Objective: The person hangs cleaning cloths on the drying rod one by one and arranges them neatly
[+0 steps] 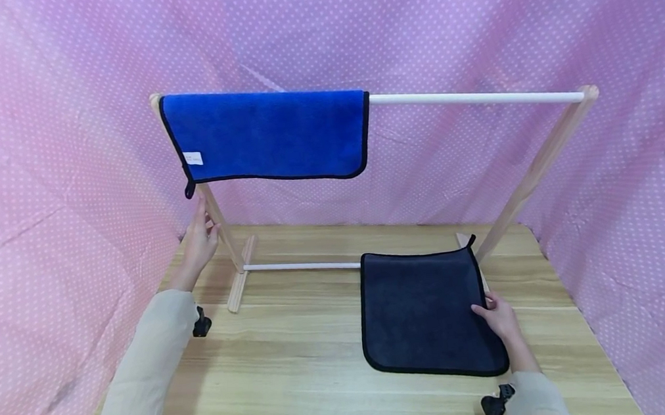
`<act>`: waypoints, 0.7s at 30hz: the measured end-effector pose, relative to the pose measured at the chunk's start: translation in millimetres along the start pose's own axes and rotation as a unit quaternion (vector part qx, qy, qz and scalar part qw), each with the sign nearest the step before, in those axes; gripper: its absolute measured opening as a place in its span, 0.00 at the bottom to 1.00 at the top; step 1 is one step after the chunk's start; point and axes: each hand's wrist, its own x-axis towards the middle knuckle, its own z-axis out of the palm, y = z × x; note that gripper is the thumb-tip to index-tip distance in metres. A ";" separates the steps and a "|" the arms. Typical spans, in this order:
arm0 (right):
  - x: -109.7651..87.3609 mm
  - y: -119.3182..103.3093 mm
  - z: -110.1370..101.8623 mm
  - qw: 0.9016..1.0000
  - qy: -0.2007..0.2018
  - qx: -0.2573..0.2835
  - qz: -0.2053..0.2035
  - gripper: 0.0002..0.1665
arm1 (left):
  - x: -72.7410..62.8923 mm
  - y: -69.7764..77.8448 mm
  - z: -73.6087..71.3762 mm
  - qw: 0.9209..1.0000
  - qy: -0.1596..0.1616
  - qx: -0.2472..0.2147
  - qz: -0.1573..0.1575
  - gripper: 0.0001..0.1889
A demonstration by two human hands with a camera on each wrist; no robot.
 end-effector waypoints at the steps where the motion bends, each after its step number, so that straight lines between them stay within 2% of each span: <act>1: 0.0 -0.2 -0.1 1.000 -0.005 0.000 -0.005 0.30 | 0.1 0.0 0.0 1.000 0.001 0.001 0.001 0.45; 4: 0.3 -1.2 -0.5 1.000 -0.022 0.018 -0.009 0.27 | 0.5 -0.2 0.0 1.000 0.000 0.003 0.002 0.44; 9: -1.2 -4.4 -3.6 0.991 -0.062 0.116 0.002 0.27 | 1.1 0.1 -0.6 1.000 -0.004 0.003 0.000 0.40; 13: -1.0 -9.2 -8.5 0.974 -0.084 0.208 0.009 0.28 | 0.3 1.1 -1.3 1.000 -0.005 -0.001 -0.008 0.43; 18: -0.3 -19.6 -15.4 0.951 -0.089 0.295 -0.006 0.10 | 0.5 1.6 -1.6 1.000 -0.006 -0.001 -0.013 0.43; 21: -0.9 -27.7 -19.2 0.939 -0.091 0.330 -0.020 0.15 | 1.0 1.3 -0.9 1.000 -0.009 0.004 -0.011 0.40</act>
